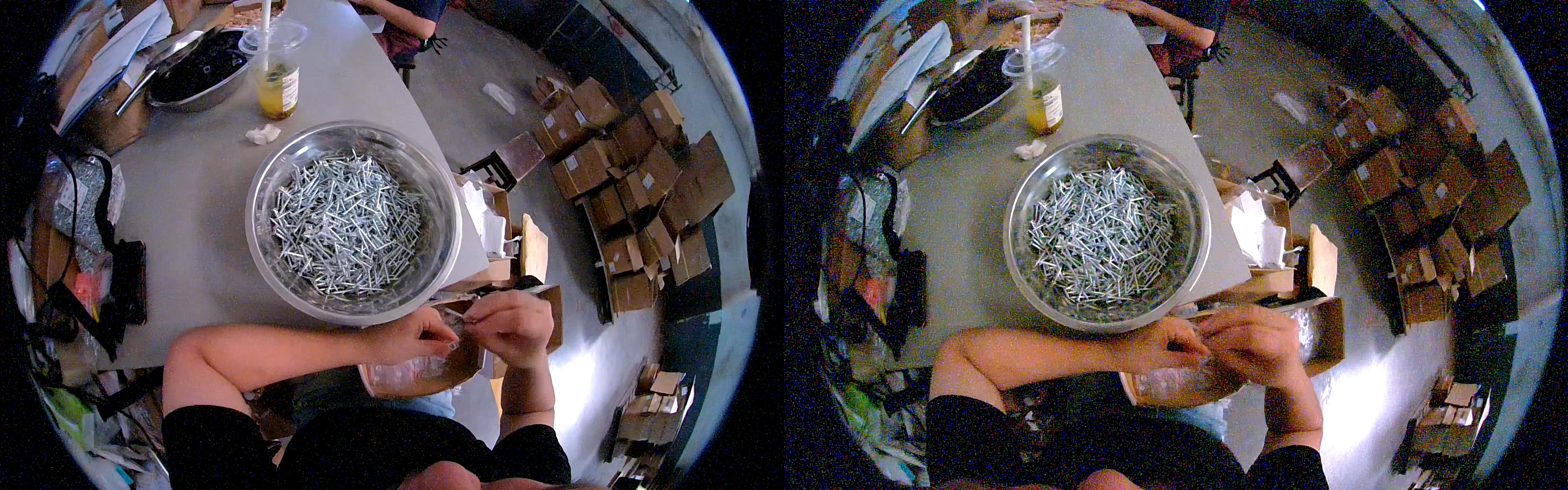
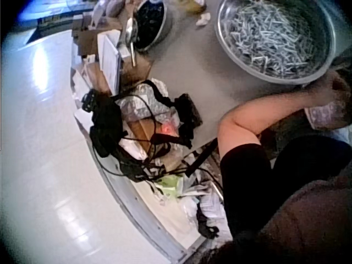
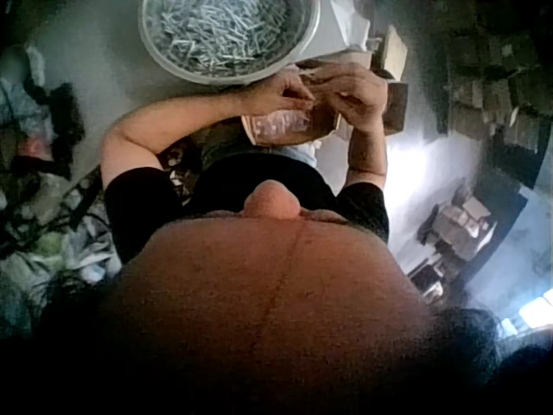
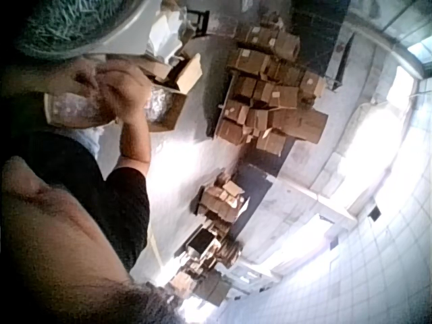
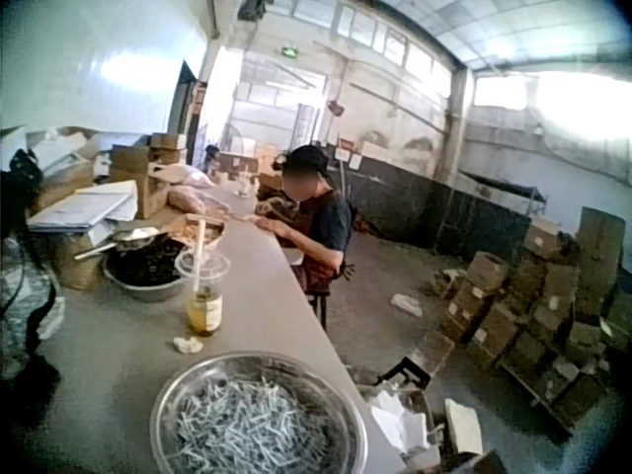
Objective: The person sits at a table in a warehouse and packs small metal nails from a large metal bowl into small clear plastic bags. They repeatedly pick up handfuls of nails, place them into the bags, and set the filled bags into a cardboard box.
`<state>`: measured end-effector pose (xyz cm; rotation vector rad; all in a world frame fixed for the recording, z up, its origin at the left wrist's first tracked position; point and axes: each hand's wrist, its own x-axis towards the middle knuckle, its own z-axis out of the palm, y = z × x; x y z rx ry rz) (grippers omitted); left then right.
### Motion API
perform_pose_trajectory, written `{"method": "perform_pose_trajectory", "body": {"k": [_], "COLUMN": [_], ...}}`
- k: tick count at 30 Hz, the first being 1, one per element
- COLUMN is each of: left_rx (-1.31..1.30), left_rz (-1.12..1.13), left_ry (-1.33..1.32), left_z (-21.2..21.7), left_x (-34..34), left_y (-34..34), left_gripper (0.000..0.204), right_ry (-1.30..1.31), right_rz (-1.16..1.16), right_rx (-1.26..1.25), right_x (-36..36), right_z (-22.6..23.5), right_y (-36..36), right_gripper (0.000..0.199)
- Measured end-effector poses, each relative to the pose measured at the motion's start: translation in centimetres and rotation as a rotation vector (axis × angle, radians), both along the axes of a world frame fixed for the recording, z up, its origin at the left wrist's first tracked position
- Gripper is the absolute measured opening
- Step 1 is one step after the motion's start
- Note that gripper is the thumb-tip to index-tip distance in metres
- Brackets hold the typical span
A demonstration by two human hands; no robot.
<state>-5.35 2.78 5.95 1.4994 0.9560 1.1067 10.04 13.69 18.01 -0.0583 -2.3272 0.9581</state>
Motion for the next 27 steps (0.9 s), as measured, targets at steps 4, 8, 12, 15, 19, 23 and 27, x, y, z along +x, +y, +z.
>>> {"method": "perform_pose_trajectory", "body": {"k": [4, 8, 12, 15, 19, 23, 27], "left_rx": [-0.082, -0.209, -0.183, -0.137, -0.068, -0.107, 0.034], "left_rz": [0.011, -0.042, -0.082, -0.057, -0.135, -0.203, -0.117], "left_ry": [-0.022, -0.141, 0.018, -0.041, 0.008, -0.138, -0.191], "left_z": [0.6, 1.0, 1.4, 0.7, 0.4, -1.0, 0.0], "left_x": [0.0, 0.1, -0.2, 0.3, 0.3, 1.3, 1.0], "left_y": [-0.1, -0.2, 0.1, 0.0, 0.2, -0.2, -0.7], "left_gripper": [0.023, 0.025, 0.029, 0.033, 0.037, 0.039, 0.039], "right_ry": [-0.076, -0.198, -0.237, -0.278, -0.278, -0.197, -0.062], "right_rz": [-0.028, -0.019, -0.064, -0.055, -0.001, 0.039, -0.019], "right_rx": [-0.198, -0.193, -0.140, -0.139, -0.165, -0.278, -0.324], "right_x": [1.3, 2.2, 2.5, 2.5, 2.1, 1.7, 0.9], "right_z": [-0.9, -1.7, -2.1, -2.2, -2.2, -3.0, -4.1], "right_y": [0.4, 0.3, -0.2, -0.4, -1.5, -2.3, -3.1], "right_gripper": [0.013, 0.012, 0.014, 0.016, 0.016, 0.014, 0.012]}}
